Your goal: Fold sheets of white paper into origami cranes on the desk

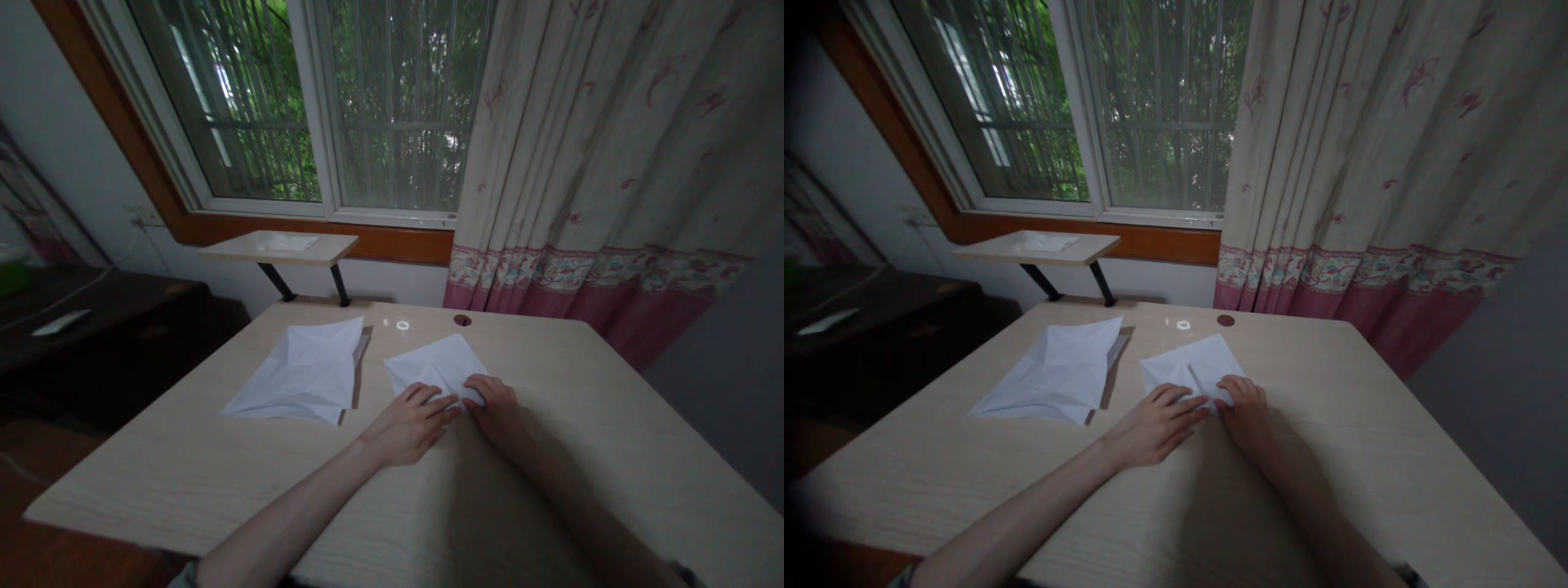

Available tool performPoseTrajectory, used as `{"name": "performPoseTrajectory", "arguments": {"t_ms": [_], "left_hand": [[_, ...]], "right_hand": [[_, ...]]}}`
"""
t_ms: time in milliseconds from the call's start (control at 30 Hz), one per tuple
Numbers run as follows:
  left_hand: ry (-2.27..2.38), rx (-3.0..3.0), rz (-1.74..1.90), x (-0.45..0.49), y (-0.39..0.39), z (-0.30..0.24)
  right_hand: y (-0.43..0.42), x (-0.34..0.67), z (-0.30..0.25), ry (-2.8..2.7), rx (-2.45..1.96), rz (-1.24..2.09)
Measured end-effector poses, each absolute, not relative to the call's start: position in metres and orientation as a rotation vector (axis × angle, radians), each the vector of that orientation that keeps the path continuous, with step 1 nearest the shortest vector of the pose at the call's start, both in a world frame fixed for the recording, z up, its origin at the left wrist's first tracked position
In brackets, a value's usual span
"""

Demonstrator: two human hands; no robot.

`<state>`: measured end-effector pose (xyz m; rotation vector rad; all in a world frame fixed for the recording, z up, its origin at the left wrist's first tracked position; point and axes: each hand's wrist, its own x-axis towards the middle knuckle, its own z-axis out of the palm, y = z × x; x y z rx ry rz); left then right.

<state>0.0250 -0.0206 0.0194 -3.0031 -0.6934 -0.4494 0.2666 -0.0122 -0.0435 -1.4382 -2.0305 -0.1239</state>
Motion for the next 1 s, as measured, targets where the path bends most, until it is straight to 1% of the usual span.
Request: {"name": "performPoseTrajectory", "arguments": {"t_ms": [133, 333, 533, 1000], "left_hand": [[-0.733, -2.989, -0.415, 0.023, -0.021, 0.018], [-0.726, -2.965, -0.462, 0.022, -0.019, 0.017], [-0.748, -2.961, -0.525, 0.023, -0.019, 0.021], [-0.861, -2.892, -0.5, 0.02, -0.015, 0.018]], "right_hand": [[-0.011, 0.269, -0.048, -2.066, -1.378, -0.057], [-0.015, 0.269, -0.041, -2.114, -1.433, 0.046], [-0.021, 0.269, -0.032, -2.165, -1.482, 0.007], [-0.027, 0.265, -0.024, -2.229, -1.44, -0.097]]}}
